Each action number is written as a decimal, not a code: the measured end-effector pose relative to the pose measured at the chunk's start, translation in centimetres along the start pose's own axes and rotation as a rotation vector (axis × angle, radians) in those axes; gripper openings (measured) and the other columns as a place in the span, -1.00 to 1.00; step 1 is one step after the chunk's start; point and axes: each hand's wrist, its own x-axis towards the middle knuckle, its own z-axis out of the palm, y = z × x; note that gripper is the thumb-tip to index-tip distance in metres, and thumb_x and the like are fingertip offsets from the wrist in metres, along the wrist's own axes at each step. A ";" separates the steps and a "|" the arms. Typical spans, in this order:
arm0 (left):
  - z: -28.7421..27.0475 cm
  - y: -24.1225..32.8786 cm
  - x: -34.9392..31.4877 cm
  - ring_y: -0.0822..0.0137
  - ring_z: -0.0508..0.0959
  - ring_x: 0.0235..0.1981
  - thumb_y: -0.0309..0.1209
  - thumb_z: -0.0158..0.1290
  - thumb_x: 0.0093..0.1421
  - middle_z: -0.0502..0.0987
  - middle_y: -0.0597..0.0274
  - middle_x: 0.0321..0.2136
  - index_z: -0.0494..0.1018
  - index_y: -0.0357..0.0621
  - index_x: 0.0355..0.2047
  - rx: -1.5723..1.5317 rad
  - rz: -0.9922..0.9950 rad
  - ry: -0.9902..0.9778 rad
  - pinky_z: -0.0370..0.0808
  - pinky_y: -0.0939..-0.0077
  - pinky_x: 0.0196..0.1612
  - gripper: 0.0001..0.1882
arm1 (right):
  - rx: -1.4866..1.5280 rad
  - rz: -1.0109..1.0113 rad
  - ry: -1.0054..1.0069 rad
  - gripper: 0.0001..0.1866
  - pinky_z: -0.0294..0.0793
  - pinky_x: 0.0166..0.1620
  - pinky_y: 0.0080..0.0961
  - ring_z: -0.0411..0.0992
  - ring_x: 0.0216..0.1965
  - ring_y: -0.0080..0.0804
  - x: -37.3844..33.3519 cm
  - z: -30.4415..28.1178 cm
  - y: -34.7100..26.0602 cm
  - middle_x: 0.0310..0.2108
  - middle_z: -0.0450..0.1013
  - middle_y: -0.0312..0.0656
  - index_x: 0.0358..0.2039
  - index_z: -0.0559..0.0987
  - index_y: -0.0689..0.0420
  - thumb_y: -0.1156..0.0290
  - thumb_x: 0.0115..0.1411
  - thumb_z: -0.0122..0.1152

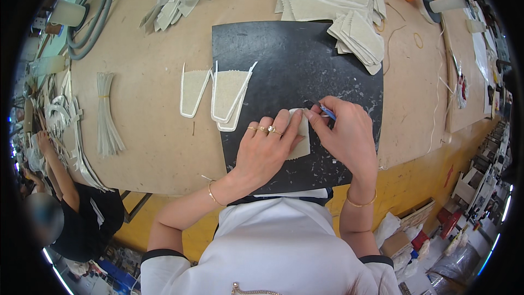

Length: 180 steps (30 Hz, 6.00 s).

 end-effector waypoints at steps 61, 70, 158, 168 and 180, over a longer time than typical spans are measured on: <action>-1.7 -3.0 2.0 0.31 0.52 -0.32 -0.51 0.15 0.01 0.38 0.23 -0.19 0.43 -0.04 0.08 -0.113 0.151 -0.188 0.50 0.48 -0.38 -0.46 | -0.179 -0.378 0.403 -0.44 0.16 -0.49 -0.54 0.25 -0.58 -0.54 -5.4 6.0 3.2 -0.54 0.24 -0.38 0.02 0.61 0.08 0.45 -0.10 0.40; -1.7 -2.8 1.9 0.23 0.52 -0.33 -0.57 0.20 -0.05 0.43 0.25 -0.16 0.46 0.03 0.07 -0.157 0.081 -0.211 0.53 0.38 -0.32 -0.41 | -0.297 -0.345 0.339 -0.48 0.22 -0.48 -0.52 0.26 -0.59 -0.51 -5.4 5.2 2.1 -0.53 0.28 -0.35 -0.01 0.63 0.07 0.49 -0.09 0.36; -0.3 4.5 -2.5 0.03 -0.03 0.45 -0.33 -0.05 0.27 0.06 0.06 0.41 0.08 -0.18 0.40 -0.107 -0.442 -0.231 -0.59 -0.18 0.35 -0.31 | 0.104 0.029 -0.154 -0.69 0.33 -0.51 -0.35 0.37 -0.68 -0.21 0.4 -1.4 3.2 -0.72 0.41 -0.11 -0.58 0.60 0.23 0.24 0.15 0.27; 0.0 5.2 -2.1 -0.19 -0.07 0.44 -0.29 0.01 0.28 0.02 -0.14 0.40 0.15 -0.03 0.38 -0.077 -0.459 -0.251 -0.42 -0.25 0.36 -0.34 | 0.089 0.004 -0.118 -0.67 0.23 -0.55 -0.42 0.20 -0.69 -0.41 0.4 -1.0 3.4 -0.75 0.31 -0.17 -0.59 0.56 0.28 0.27 0.14 0.31; 0.6 6.9 -0.5 -0.52 -0.18 0.38 -0.30 0.08 0.23 -0.09 -0.50 0.34 0.25 0.31 0.34 0.002 -0.470 -0.295 -0.33 -0.54 0.26 -0.36 | 0.017 0.056 -0.095 -0.72 0.35 -0.50 -0.36 0.37 -0.67 -0.14 0.6 -1.1 2.7 -0.72 0.41 -0.07 -0.60 0.60 0.22 0.26 0.05 0.31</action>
